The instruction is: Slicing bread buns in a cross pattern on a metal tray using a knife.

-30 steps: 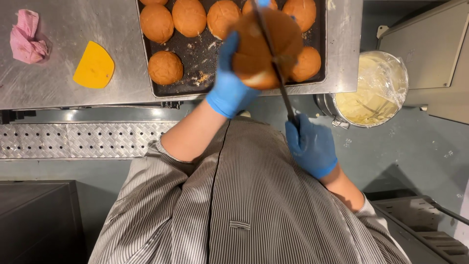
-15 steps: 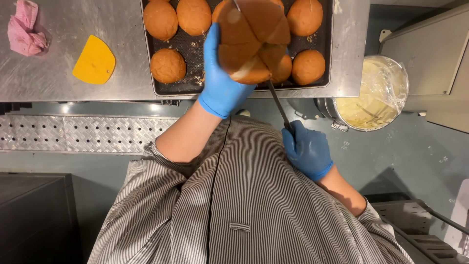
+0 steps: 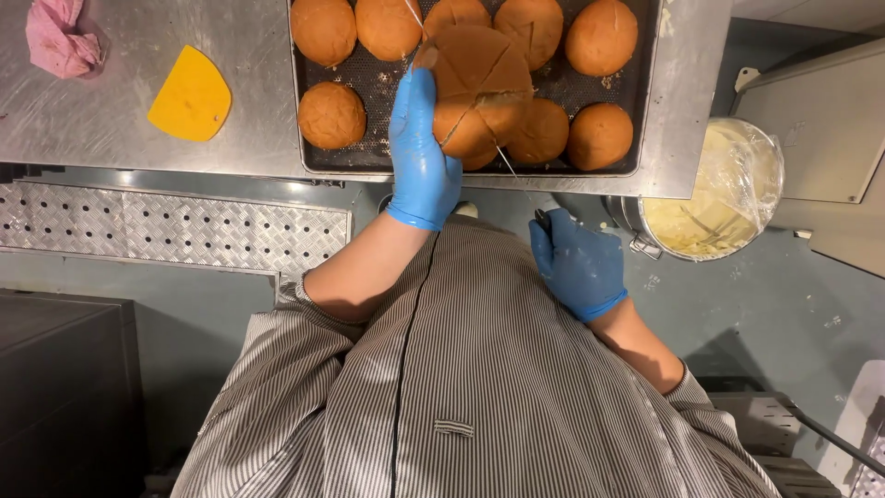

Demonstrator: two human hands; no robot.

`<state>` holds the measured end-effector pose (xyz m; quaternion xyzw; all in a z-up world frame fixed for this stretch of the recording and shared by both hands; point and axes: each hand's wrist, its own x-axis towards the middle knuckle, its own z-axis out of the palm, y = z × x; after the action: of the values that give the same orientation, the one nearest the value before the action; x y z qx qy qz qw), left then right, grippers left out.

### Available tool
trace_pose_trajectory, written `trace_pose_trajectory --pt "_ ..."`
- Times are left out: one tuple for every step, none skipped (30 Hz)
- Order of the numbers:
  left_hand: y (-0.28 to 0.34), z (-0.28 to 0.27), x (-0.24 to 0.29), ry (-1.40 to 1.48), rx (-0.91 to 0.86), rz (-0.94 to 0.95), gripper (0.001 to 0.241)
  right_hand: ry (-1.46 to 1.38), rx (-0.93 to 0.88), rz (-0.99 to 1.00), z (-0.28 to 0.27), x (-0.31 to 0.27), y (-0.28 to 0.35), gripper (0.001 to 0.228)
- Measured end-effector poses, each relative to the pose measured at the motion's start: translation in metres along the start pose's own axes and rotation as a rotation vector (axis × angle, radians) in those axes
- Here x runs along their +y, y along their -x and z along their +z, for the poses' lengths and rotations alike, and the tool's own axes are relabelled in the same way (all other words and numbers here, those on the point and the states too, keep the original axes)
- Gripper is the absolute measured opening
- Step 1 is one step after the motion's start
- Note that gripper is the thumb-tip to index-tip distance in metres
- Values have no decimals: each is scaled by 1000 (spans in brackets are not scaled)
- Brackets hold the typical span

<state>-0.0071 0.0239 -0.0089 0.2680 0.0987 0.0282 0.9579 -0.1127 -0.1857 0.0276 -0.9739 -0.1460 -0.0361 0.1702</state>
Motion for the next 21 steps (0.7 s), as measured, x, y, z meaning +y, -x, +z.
trace_pose_trajectory --pt "3 1 2 -62 7 46 47 -23 -20 3 1 2 2 20" --pt "7 2 3 -124 12 92 44 -44 -38 7 2 4 4 21" --pt "7 4 5 -123 16 90 44 -44 -42 8 0 6 4 21" --pt "7 5 6 -140 -7 100 46 -198 -101 43 -1 8 2 20" --pt "7 7 8 -156 -31 110 49 -351 -160 77 -3 11 1 19" --pt "5 1 7 -159 -25 111 49 -355 -164 76 -6 8 -3 19" --pt "3 -5 6 -166 -46 115 47 -599 -326 291 -10 7 -7 23" --pt "-1 -11 4 -172 -73 117 46 -840 -485 508 -13 5 -12 28" --pt "-7 -18 5 -173 -74 117 46 -841 -485 508 -11 4 -15 28" --pt "-11 -26 4 -184 -46 127 47 -674 -396 362 -10 2 -15 23" --pt "-15 -34 2 -195 -19 138 48 -505 -308 217 -8 1 -16 19" --pt "-23 -51 3 -198 -11 129 48 -509 -316 225 -13 -1 -15 19" --pt "-30 -68 3 -137 64 86 45 -411 -254 160 -17 -4 -14 18" --pt "-41 -85 4 -76 135 49 42 -313 -189 88 -21 -5 -16 18" --pt "-46 -108 6 -79 139 46 42 -316 -192 91 -25 -1 -14 18" --pt "-53 -129 7 -222 217 9 42 -358 -137 97 -29 3 -13 18" --pt "-61 -151 7 -365 296 -27 42 -400 -83 103 -33 8 -12 19" --pt "-58 -164 7 -366 298 -36 42 -399 -87 111 -35 12 -10 19" --pt "-55 -177 6 -846 224 -51 42 -409 -146 272 -38 16 -7 19" --pt "-53 -190 6 -1324 134 -60 42 -417 -204 429 -40 21 -6 21" --pt "-47 -187 5 -1322 132 -65 42 -415 -206 433 -42 23 -4 21"
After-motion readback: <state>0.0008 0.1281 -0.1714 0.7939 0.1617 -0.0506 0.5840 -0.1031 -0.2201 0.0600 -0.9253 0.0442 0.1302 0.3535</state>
